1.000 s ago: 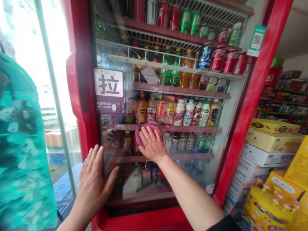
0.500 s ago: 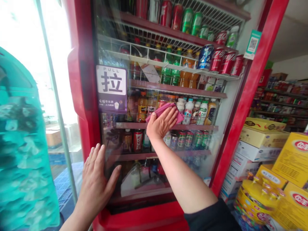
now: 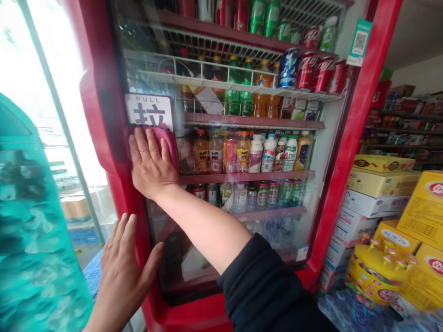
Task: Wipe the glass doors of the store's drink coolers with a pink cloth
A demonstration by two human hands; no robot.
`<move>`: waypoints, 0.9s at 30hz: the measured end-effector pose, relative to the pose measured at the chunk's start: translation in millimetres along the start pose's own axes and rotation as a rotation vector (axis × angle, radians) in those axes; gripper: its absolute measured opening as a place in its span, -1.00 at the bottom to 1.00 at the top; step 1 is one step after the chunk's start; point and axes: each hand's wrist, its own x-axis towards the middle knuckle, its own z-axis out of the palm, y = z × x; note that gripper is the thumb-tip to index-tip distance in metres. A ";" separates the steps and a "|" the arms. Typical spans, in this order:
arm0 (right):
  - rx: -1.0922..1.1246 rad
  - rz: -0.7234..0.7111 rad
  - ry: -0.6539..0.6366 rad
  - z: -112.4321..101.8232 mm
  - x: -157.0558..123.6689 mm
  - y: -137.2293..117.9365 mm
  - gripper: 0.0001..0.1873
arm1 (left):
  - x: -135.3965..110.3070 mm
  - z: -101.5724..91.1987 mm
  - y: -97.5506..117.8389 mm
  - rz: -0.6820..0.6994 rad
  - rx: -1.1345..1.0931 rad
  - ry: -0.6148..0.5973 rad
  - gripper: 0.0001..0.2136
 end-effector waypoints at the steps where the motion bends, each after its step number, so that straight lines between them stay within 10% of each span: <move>1: -0.029 -0.046 -0.035 -3.5 -0.8 5.1 -0.26 | 1.3 0.0 0.0 0.003 0.001 -0.002 -0.17; 8: -0.100 -0.328 -0.109 -38.3 -14.2 90.5 -0.20 | 8.9 5.8 6.1 0.016 -0.030 -0.003 -0.16; 15: -0.196 0.382 0.230 -49.9 -49.0 162.7 -0.16 | -2.3 9.2 1.8 0.007 -0.054 -0.001 -0.19; 19: -0.141 0.546 0.278 -42.2 -42.4 141.7 -0.16 | -0.3 4.1 3.9 0.019 -0.060 0.007 -0.19; 27: -0.059 -0.131 0.002 -11.5 -23.7 45.8 -0.29 | 9.0 0.4 15.6 0.011 -0.044 0.031 -0.17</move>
